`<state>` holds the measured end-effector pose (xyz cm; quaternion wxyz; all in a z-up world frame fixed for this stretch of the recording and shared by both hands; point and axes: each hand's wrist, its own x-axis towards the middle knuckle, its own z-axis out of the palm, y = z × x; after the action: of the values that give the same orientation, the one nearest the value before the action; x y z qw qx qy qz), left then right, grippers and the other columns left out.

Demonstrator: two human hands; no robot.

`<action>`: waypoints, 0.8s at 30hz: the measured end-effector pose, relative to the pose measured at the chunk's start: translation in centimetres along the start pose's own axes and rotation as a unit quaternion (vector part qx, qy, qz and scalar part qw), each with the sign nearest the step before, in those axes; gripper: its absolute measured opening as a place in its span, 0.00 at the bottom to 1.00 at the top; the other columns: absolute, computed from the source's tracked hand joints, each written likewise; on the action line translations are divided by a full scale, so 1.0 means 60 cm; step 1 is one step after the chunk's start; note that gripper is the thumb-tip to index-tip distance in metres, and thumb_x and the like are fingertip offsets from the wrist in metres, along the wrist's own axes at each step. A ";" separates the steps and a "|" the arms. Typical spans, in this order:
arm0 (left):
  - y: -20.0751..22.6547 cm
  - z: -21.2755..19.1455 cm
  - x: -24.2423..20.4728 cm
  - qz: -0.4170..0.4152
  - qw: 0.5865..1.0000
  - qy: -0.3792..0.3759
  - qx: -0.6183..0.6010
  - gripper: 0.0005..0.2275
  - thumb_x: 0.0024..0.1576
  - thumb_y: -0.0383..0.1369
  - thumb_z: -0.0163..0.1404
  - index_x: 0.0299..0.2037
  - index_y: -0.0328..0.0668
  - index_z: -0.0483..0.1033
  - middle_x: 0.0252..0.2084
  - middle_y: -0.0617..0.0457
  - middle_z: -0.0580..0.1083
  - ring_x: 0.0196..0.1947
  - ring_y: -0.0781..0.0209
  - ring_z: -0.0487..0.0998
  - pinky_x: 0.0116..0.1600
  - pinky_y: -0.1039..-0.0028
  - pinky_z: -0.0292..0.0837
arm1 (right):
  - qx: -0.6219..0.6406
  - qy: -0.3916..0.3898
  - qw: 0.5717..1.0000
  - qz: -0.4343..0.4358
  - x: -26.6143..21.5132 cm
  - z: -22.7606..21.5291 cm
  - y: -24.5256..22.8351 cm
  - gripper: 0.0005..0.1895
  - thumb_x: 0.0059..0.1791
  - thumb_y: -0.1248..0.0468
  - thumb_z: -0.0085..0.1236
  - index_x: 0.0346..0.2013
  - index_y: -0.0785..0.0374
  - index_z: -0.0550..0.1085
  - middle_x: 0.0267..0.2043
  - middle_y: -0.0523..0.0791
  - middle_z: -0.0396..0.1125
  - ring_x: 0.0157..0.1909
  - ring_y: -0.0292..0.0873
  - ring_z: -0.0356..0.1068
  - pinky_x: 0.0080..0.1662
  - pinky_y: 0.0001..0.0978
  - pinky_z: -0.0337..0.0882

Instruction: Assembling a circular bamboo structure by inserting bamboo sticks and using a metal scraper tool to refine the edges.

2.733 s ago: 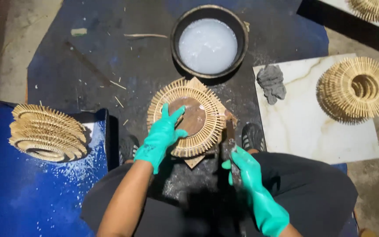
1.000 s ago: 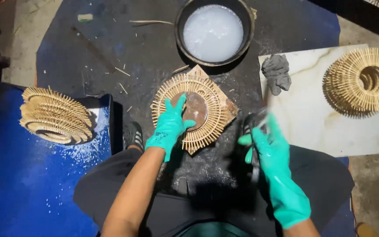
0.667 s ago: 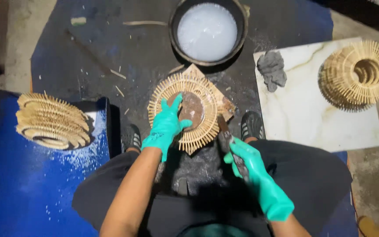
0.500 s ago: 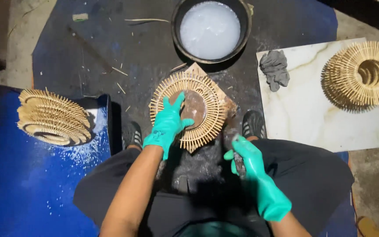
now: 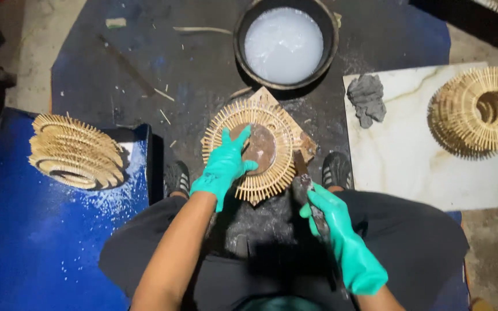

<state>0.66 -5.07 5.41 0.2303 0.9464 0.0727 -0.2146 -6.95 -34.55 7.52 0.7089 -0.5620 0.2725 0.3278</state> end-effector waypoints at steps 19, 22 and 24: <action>0.012 0.015 -0.007 -0.021 0.999 0.035 -0.012 0.50 0.43 0.49 0.72 0.73 0.69 0.48 0.73 0.22 0.37 0.52 0.27 0.74 0.53 0.56 0.76 | 0.017 -0.008 1.000 0.022 0.011 0.012 -0.004 0.23 0.52 0.58 0.51 0.61 0.61 0.71 0.25 0.50 0.72 0.11 0.43 0.60 0.16 0.35 0.59; 0.039 -0.008 -0.039 -0.053 0.998 0.031 -0.023 0.49 0.42 0.48 0.69 0.74 0.75 0.49 0.77 0.28 0.38 0.46 0.35 0.80 0.49 0.57 0.79 | 0.049 0.019 0.999 -0.014 -0.006 0.024 -0.014 0.23 0.53 0.57 0.51 0.62 0.56 0.72 0.24 0.48 0.71 0.11 0.38 0.58 0.15 0.31 0.57; 0.030 -0.006 -0.036 -0.039 0.999 0.024 -0.021 0.49 0.42 0.47 0.69 0.73 0.75 0.50 0.77 0.28 0.38 0.46 0.35 0.80 0.50 0.57 0.78 | 0.028 -0.009 1.000 0.005 0.000 0.015 -0.007 0.22 0.53 0.58 0.50 0.61 0.59 0.71 0.24 0.49 0.71 0.11 0.40 0.59 0.15 0.32 0.58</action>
<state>-0.70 -6.57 7.37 0.2395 0.9426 0.1198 -0.1993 -6.61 -33.75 7.97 0.7252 -0.5373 0.2783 0.3285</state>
